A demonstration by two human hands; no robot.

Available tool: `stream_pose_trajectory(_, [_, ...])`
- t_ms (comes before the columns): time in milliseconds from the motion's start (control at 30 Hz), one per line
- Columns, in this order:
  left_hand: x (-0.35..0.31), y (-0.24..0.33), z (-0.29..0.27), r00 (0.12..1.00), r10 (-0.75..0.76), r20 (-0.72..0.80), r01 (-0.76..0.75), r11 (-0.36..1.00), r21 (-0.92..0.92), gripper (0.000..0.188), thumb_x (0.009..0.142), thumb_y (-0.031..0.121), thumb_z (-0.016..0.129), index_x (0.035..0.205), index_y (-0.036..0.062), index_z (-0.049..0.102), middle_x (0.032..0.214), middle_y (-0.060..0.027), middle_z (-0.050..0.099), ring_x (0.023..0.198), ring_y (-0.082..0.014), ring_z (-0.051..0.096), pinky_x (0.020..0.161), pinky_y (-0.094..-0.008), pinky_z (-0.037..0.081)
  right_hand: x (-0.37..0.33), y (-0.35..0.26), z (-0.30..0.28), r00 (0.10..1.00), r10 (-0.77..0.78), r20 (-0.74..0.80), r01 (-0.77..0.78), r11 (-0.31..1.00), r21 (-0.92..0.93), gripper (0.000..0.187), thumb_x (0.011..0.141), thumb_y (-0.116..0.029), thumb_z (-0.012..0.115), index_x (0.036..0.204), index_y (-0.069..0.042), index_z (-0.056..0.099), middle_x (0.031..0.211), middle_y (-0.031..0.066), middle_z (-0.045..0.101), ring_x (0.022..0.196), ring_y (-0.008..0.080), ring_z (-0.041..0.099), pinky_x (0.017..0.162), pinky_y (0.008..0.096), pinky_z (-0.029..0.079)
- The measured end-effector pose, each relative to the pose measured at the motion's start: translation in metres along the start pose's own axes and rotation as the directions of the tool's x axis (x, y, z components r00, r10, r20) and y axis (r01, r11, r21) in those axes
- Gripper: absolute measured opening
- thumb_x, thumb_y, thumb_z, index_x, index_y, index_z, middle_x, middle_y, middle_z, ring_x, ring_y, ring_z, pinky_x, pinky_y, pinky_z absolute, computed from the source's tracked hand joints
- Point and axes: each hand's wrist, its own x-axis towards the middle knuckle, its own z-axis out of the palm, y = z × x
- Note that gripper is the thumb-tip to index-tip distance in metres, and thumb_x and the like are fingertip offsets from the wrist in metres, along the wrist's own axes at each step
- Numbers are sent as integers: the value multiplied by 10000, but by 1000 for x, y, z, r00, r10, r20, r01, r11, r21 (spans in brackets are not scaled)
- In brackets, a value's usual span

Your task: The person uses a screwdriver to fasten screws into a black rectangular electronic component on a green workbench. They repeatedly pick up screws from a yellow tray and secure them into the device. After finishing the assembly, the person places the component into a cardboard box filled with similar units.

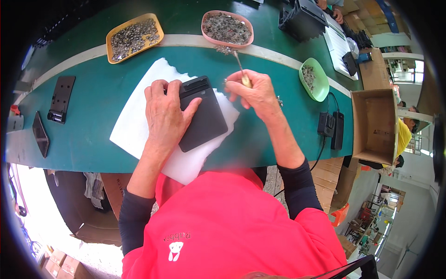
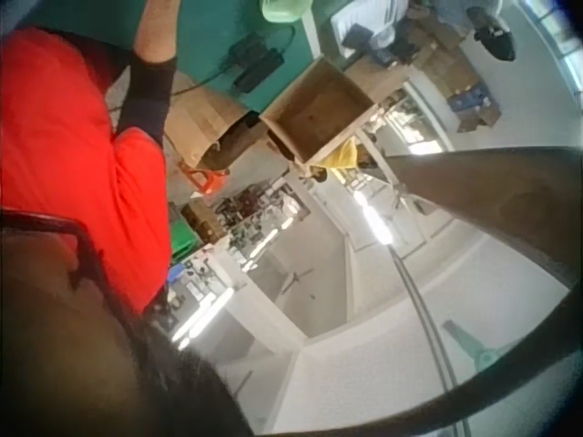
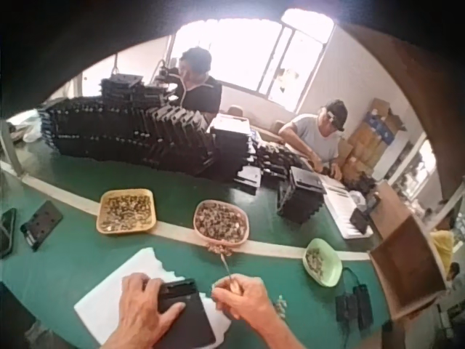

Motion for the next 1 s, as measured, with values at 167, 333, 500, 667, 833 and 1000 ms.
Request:
stream_pose_trajectory(167, [-1,-2,2,1000,-25,-2,24,999,-42,490,702,268,828,1078,29,625,1059,-157,558,1000,-335,503,850,-426,459,8,-2,27,993,-117,15,118,978,-172,153,829,-97,698,929,17,685,697,73,686,629,130,686,576,253,517])
stream_pose_trajectory(333, [-1,-3,1,1000,-7,-28,5,998,-66,457,687,236,834,1018,20,605,1020,-151,527,955,-320,490,798,-409,457,15,3,33,955,-293,34,284,882,-375,177,807,-96,711,951,1,680,705,125,679,587,173,678,583,290,522])
stream_pose_trajectory(500, [0,-3,0,999,2,-51,-6,996,-87,425,685,220,834,963,14,587,998,-147,498,928,-307,478,773,-397,451,19,2,30,923,-357,142,374,755,-538,225,810,-105,739,997,4,677,812,116,693,652,183,685,605,291,535])
stream_pose_trajectory(667, [-1,-3,-1,999,-46,5,47,995,-94,492,670,238,846,1047,23,615,1050,-157,543,978,-336,503,816,-415,470,20,1,35,852,-480,211,495,603,-626,220,796,-100,751,977,-3,674,825,115,667,695,259,662,617,338,522])
stream_pose_trajectory(833, [-1,-5,0,999,-46,3,46,993,-108,492,669,237,847,1044,22,612,1044,-154,541,977,-335,503,810,-416,470,19,5,44,823,-533,193,510,548,-663,195,782,-111,746,935,-28,658,820,119,613,736,337,619,638,402,504])
stream_pose_trajectory(1000, [0,-6,0,999,-44,7,45,992,-118,493,672,244,844,1047,25,611,1043,-150,540,974,-332,504,806,-415,469,16,15,51,807,-578,125,489,534,-690,203,786,-135,753,936,-36,659,823,107,603,727,319,614,626,382,504])
